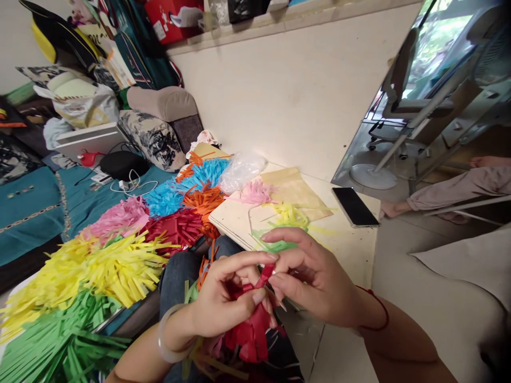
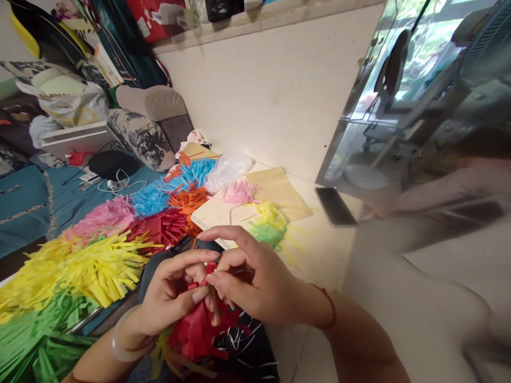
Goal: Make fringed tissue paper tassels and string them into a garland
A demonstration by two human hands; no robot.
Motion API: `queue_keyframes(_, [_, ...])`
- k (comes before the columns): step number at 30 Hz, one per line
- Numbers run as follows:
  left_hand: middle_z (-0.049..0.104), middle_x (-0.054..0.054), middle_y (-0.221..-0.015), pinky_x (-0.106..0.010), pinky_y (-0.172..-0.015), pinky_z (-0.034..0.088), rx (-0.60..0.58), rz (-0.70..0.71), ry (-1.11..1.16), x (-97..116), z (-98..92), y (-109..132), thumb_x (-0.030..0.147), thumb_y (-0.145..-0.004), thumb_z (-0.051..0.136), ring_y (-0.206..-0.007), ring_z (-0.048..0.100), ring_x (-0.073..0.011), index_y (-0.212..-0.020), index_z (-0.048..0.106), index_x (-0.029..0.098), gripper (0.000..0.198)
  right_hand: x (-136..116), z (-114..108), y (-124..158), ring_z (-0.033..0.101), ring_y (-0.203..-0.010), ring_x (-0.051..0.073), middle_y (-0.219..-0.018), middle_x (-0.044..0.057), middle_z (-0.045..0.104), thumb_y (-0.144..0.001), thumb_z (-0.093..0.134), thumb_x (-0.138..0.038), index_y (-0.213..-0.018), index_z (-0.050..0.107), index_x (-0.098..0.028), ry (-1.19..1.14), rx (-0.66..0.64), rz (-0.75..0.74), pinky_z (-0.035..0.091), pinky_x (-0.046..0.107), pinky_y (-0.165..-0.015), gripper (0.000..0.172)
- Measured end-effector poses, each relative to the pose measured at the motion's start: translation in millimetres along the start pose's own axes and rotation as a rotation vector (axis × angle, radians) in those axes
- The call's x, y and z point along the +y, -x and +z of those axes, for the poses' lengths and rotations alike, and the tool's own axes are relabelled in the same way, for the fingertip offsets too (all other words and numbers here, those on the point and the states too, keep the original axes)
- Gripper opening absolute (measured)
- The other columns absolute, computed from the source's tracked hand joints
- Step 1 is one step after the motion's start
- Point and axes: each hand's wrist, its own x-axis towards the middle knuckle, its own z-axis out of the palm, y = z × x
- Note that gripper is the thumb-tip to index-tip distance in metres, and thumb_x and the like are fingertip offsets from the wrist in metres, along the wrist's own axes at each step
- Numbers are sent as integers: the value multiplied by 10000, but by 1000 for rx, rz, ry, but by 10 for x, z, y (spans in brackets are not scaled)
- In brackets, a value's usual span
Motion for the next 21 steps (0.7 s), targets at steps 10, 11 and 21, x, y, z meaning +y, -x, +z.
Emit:
queue_keyframes(10, [519, 50, -622, -133, -522, 396, 9, 61, -333, 79, -21, -6, 40, -826, 566, -522, 460, -53, -1344, 458, 257, 572, 42, -23, 7, 556, -558, 90, -671, -55, 577, -874, 595, -202, -1278, 391, -246, 113, 42, 37, 470, 215, -544, 455])
queue_keyframes(11, [520, 51, -631, -141, -538, 399, 10, 47, -358, 88, -25, 1, 46, -825, 570, -533, 457, -57, -1373, 413, 261, 609, 52, -22, 4, 544, -551, 83, -695, -53, 592, -844, 639, -216, -1248, 403, -243, 136, 60, 56, 454, 206, -526, 468])
queue_keyframes(21, [591, 16, -707, -195, -554, 372, -123, -109, -801, 173, -98, -13, 166, -892, 486, -560, 497, -105, -1451, 189, 189, 633, -70, -81, -50, 598, -892, 170, -907, 47, 618, -844, 601, -157, -794, 616, -203, 317, 183, -289, 496, 347, -805, 70])
